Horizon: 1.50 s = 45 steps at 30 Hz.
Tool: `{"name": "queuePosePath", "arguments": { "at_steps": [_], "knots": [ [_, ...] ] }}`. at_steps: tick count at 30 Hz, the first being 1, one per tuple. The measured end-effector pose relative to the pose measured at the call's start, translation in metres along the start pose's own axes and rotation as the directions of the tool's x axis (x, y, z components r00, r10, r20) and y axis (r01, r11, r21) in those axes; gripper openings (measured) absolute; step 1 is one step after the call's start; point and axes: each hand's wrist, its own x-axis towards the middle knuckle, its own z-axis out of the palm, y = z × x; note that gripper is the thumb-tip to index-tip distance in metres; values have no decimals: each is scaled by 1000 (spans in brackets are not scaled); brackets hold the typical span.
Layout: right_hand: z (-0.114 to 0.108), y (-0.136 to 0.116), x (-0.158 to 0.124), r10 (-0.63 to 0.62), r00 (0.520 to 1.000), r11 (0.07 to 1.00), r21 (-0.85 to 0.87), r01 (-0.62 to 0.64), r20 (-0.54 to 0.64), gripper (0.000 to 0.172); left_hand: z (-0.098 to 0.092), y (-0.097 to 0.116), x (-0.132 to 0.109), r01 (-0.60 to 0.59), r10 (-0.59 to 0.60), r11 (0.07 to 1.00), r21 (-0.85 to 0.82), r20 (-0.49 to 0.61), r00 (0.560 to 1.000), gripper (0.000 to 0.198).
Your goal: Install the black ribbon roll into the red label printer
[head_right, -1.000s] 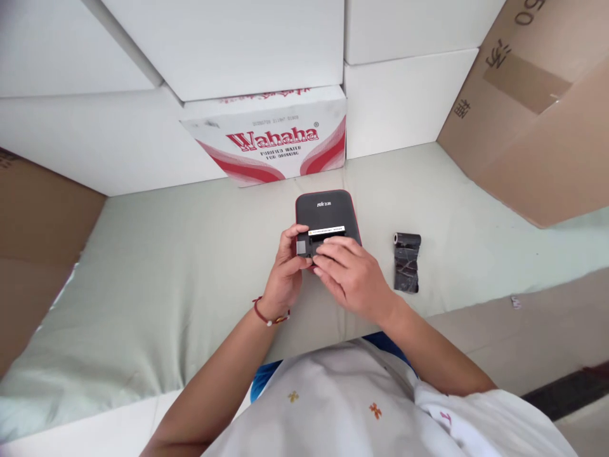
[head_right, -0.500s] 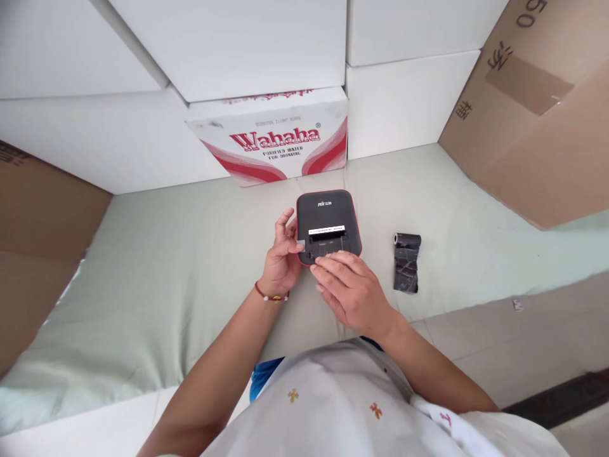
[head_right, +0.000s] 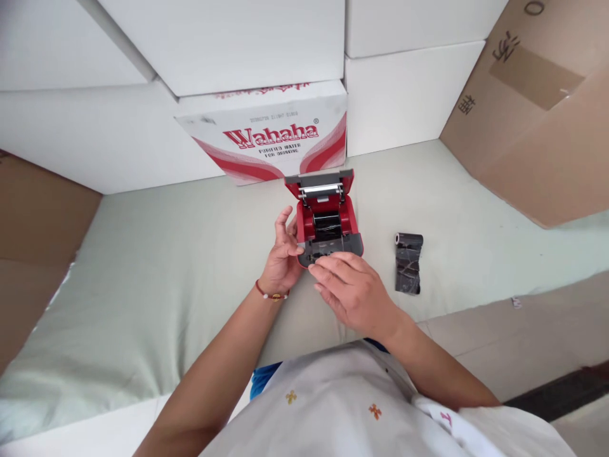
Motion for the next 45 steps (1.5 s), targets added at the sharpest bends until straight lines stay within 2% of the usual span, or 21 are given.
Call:
{"name": "queuePosePath", "arguments": {
  "at_steps": [3, 6, 7, 9, 11, 13, 16, 21, 26, 29, 32, 34, 36, 38, 41, 43, 45],
  "knots": [
    [-17, 12, 19, 92, 996, 990, 108, -90, -11, 30, 0, -5, -2, -50, 49, 999, -9, -42, 998, 66],
    [-30, 38, 49, 241, 970, 968, 77, -238, -28, 29, -1, -8, 1, -47, 41, 998, -47, -118, 992, 49],
    [-32, 48, 61, 270, 963, 962, 38, -271, 15, 29, -2, -8, 3, -35, 28, 998, -55, -131, 991, 46],
    [-30, 67, 85, 314, 924, 949, -85, -302, 217, 29, -3, -9, 5, -11, 2, 998, -62, -135, 991, 43],
    [-22, 79, 105, 364, 837, 925, -264, -273, 408, 29, -3, -10, 7, 14, -23, 997, -75, -131, 991, 41],
    [-10, 84, 118, 418, 767, 878, -434, -203, 486, 31, -4, -11, 7, 23, -35, 996, -90, -137, 990, 39],
    [6, 85, 124, 444, 736, 825, -553, -114, 511, 27, -4, -12, 7, 17, -29, 996, -90, -145, 989, 35],
    [18, 87, 120, 438, 733, 803, -593, -59, 520, 13, -4, -12, 7, 11, -22, 997, -79, -141, 990, 32],
    [19, 86, 117, 490, 721, 774, -626, -101, 490, 8, -2, -11, 7, -4, -8, 996, -84, -143, 990, 30],
    [12, 80, 109, 501, 747, 781, -599, -174, 436, 13, -1, -10, 7, 1, -14, 996, -92, -146, 989, 27],
    [-5, 69, 98, 457, 808, 845, -464, -264, 372, 22, -1, -10, 6, 0, -12, 996, -84, -137, 990, 27],
    [-23, 61, 88, 411, 850, 903, -274, -330, 329, 26, -2, -10, 7, 1, -11, 997, -78, -133, 991, 27],
    [-47, 55, 75, 440, 858, 893, -34, -448, 265, 30, -4, -12, 7, 5, -15, 997, -77, -129, 991, 27],
    [-72, 55, 58, 560, 808, 789, 179, -588, 183, 39, -5, -13, 8, 8, -18, 997, -78, -130, 991, 28],
    [-97, 68, 28, 748, 650, 580, 344, -739, 136, 51, -7, -15, 9, 7, -18, 997, -76, -137, 990, 29],
    [-99, 82, 9, 796, 568, 480, 354, -803, 209, 54, -7, -15, 9, 11, -23, 997, -80, -144, 989, 30],
    [-88, 95, -5, 795, 526, 436, 319, -842, 303, 57, -6, -14, 9, 13, -25, 997, -82, -150, 988, 29]
  ]
}}
